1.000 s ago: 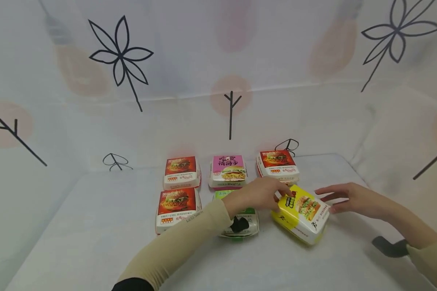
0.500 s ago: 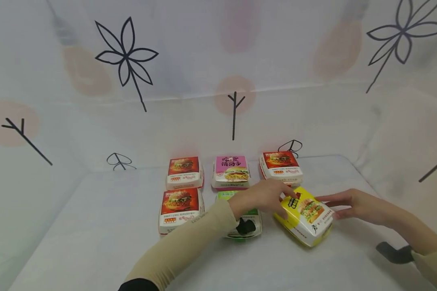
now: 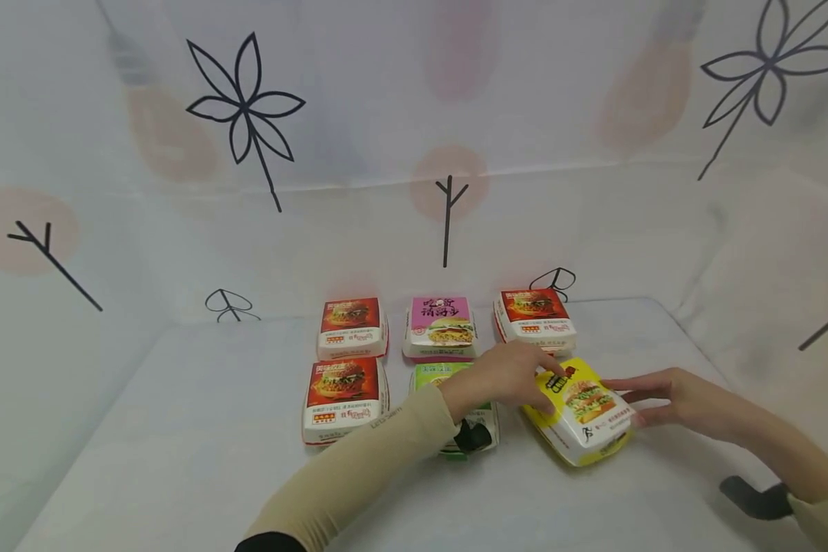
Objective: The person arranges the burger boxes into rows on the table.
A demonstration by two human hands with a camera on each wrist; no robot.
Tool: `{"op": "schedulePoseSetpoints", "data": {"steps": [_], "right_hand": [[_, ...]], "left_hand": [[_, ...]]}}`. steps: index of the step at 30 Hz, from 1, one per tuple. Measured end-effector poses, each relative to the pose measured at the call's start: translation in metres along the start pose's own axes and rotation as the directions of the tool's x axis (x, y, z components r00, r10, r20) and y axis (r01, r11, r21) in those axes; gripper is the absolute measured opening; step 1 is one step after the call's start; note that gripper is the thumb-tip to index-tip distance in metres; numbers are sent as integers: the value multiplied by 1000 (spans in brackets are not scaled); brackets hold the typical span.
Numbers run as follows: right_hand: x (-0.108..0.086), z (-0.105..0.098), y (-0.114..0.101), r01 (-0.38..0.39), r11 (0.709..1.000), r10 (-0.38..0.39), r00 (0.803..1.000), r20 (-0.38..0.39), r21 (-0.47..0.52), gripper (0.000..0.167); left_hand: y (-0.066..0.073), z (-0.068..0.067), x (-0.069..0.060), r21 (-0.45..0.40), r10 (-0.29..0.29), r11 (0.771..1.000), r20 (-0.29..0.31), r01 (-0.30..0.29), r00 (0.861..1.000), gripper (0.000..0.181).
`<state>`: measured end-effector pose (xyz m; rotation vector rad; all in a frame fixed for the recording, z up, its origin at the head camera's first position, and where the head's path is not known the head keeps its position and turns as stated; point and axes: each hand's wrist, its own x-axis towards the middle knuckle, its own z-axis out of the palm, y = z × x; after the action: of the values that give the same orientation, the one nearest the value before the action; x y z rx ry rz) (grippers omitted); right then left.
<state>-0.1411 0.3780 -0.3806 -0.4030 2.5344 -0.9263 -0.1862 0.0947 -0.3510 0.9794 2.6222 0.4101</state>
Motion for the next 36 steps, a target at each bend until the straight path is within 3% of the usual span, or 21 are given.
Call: {"op": "schedulePoseSetpoints", "data": {"steps": [12,25,31,36], "right_hand": [[-3,17,-4,-113,988,119,991,-53,106,81],[-11,26,0,-42,991,53,995,-89,123,76],[-15,21,-1,3,996,10,990,-138,92,68],[-18,17,-6,-13,999,21,979,-202,43,60]], "left_hand": [[-3,0,3,-28,18,999,10,-18,1000,50],[-4,-5,2,5,25,1000,26,-25,999,58],[-11,-18,-4,-86,12,996,-29,-14,1000,53],[-24,-28,-17,-206,10,978,-114,-33,993,42]]}}
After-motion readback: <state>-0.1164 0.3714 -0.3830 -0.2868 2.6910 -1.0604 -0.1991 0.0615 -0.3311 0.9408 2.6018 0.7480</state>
